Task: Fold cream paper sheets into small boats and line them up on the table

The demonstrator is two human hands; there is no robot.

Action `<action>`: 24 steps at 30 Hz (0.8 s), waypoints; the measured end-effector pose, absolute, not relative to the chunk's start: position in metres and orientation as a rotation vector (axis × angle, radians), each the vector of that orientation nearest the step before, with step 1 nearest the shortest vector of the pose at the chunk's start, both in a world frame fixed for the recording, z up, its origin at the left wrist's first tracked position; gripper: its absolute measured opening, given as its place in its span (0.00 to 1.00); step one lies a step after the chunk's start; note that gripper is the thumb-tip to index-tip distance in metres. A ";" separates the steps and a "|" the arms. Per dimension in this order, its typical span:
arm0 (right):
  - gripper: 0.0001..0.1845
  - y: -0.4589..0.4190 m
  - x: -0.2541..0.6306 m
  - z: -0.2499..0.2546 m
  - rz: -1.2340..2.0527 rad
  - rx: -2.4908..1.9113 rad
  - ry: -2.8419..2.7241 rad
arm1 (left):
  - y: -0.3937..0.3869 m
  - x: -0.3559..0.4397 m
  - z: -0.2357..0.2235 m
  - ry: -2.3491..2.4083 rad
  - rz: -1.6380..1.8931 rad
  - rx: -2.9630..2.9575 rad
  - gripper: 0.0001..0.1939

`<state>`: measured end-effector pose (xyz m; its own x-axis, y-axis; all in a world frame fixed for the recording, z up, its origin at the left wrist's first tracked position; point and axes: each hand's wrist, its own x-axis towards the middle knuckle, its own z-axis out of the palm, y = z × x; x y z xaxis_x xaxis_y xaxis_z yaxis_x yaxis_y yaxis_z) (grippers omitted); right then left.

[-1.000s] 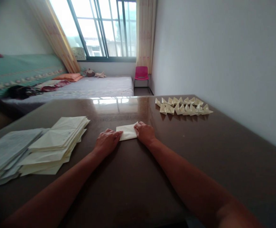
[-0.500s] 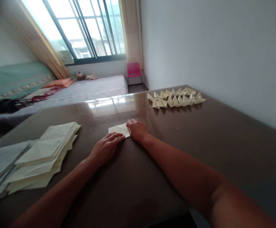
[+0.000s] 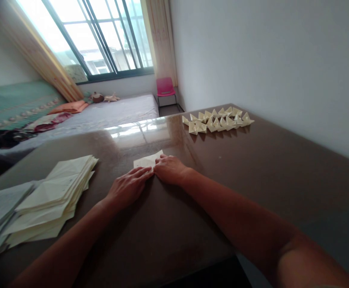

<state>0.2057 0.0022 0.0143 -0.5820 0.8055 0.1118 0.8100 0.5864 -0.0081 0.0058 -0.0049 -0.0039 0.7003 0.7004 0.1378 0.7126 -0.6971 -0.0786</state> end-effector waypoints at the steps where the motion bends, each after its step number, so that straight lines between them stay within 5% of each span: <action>1: 0.14 -0.001 0.206 0.016 -0.041 -1.372 -2.757 | -0.005 0.006 -0.004 -1.165 -0.149 -2.779 0.23; 9: 0.12 -0.009 0.214 0.032 -0.071 -1.653 -2.800 | -0.001 -0.001 -0.004 -1.214 -0.090 -2.717 0.20; 16: 0.19 0.007 0.221 0.016 -0.188 -1.474 -2.739 | 0.010 -0.009 -0.015 -1.097 -0.167 -2.734 0.18; 24: 0.10 0.015 0.228 0.010 -0.192 -1.292 -2.689 | 0.013 -0.013 -0.015 -1.158 -0.319 -2.740 0.13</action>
